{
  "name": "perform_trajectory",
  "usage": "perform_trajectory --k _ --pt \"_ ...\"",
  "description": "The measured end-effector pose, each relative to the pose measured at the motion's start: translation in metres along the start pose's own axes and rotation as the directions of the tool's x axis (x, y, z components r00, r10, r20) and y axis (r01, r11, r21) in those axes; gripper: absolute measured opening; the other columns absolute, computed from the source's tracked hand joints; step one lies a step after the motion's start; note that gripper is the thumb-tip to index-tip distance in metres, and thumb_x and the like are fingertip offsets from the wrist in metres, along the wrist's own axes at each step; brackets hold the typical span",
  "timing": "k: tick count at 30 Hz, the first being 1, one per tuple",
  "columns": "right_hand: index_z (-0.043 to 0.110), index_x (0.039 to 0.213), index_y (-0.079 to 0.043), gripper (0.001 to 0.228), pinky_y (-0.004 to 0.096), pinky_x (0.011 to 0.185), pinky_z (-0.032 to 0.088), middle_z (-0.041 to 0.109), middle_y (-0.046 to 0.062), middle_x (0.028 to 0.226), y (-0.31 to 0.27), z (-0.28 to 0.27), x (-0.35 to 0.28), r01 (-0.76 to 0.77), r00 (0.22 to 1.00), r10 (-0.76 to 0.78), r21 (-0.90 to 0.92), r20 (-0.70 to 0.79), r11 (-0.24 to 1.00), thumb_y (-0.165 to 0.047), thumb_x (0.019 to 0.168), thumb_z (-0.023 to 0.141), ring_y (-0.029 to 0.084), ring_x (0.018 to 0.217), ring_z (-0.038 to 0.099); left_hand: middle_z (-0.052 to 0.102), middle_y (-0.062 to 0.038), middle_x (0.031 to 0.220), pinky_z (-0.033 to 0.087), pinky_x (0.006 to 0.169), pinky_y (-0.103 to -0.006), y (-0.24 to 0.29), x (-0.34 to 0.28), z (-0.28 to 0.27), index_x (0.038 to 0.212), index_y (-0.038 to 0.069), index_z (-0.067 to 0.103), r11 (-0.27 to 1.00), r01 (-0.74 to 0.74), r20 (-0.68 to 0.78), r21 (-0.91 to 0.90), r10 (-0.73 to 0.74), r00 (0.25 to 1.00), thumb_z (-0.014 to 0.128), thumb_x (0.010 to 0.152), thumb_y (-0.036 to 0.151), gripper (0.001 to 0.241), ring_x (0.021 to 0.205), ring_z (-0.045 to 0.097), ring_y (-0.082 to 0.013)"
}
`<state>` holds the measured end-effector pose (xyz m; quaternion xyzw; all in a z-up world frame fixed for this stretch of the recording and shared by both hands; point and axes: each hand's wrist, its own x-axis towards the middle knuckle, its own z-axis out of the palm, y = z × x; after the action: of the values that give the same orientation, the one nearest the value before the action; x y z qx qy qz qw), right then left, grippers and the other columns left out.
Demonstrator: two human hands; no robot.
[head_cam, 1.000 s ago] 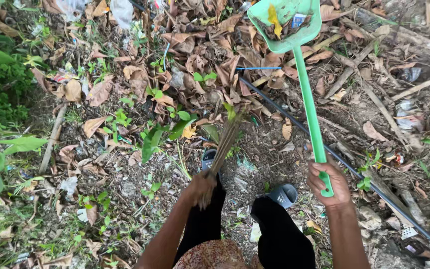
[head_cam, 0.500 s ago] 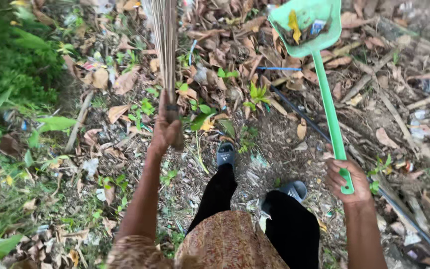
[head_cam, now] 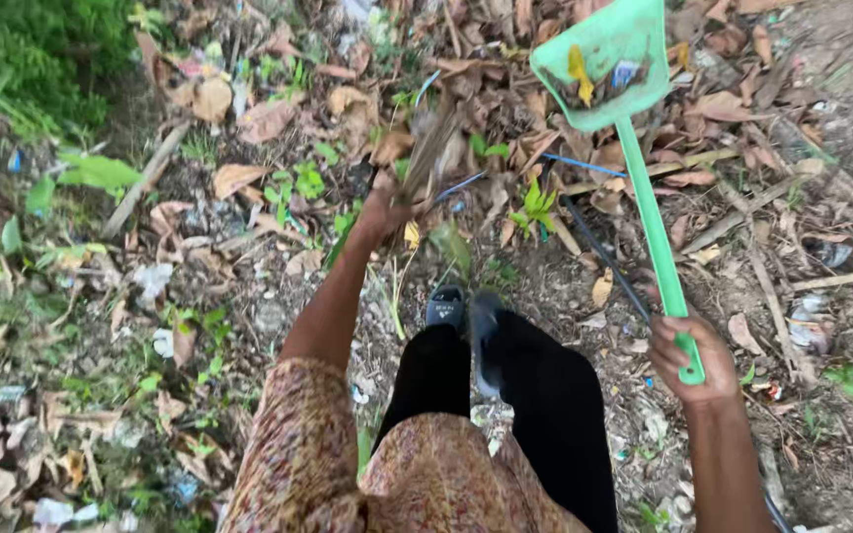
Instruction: The person sweeps dry leaves and trash off the ground using a hand broom and a dustpan.
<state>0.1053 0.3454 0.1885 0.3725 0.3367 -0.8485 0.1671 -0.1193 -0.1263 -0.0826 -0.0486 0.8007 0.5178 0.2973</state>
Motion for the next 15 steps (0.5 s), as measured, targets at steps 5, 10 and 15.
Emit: perform_trajectory --k 5,10,15 --pt "0.052 0.141 0.004 0.05 0.017 0.035 0.038 0.056 -0.002 0.078 0.003 0.032 0.028 -0.04 0.993 0.036 0.035 0.115 0.999 -0.006 0.093 0.063 0.002 0.045 0.045 0.064 -0.019 0.141 0.048 0.11 -0.0351 0.145 -0.005 -0.064 0.157 0.002 0.042 0.824 -0.561 -0.346 -0.079 0.505 0.791 0.076 0.092 0.005 0.073 0.129 0.062 -0.0289" --pt "0.052 0.144 0.001 0.046 0.02 0.043 0.041 0.052 -0.002 0.081 0.009 0.044 0.07 -0.142 0.966 0.1 0.164 0.238 0.976 -0.01 0.099 0.058 0.002 0.05 0.046 0.062 -0.02 0.136 0.055 0.097 -0.0378 0.241 -0.089 -0.169 0.158 -0.001 0.032 0.902 -0.427 -0.245 0.058 0.428 0.87 0.07 0.08 -0.004 0.087 0.109 0.066 -0.03" --pt "0.052 0.143 0.003 0.045 0.021 0.044 0.041 0.051 -0.002 0.079 0.041 0.043 0.118 -0.169 0.95 0.109 0.189 0.291 0.967 -0.011 0.101 0.058 0.004 0.052 0.047 0.067 -0.022 0.125 0.063 0.084 -0.0386 0.231 -0.12 -0.236 0.151 -0.004 0.04 0.985 -0.173 0.073 -0.021 0.174 0.982 0.081 0.08 0.008 0.083 0.095 0.073 -0.025"
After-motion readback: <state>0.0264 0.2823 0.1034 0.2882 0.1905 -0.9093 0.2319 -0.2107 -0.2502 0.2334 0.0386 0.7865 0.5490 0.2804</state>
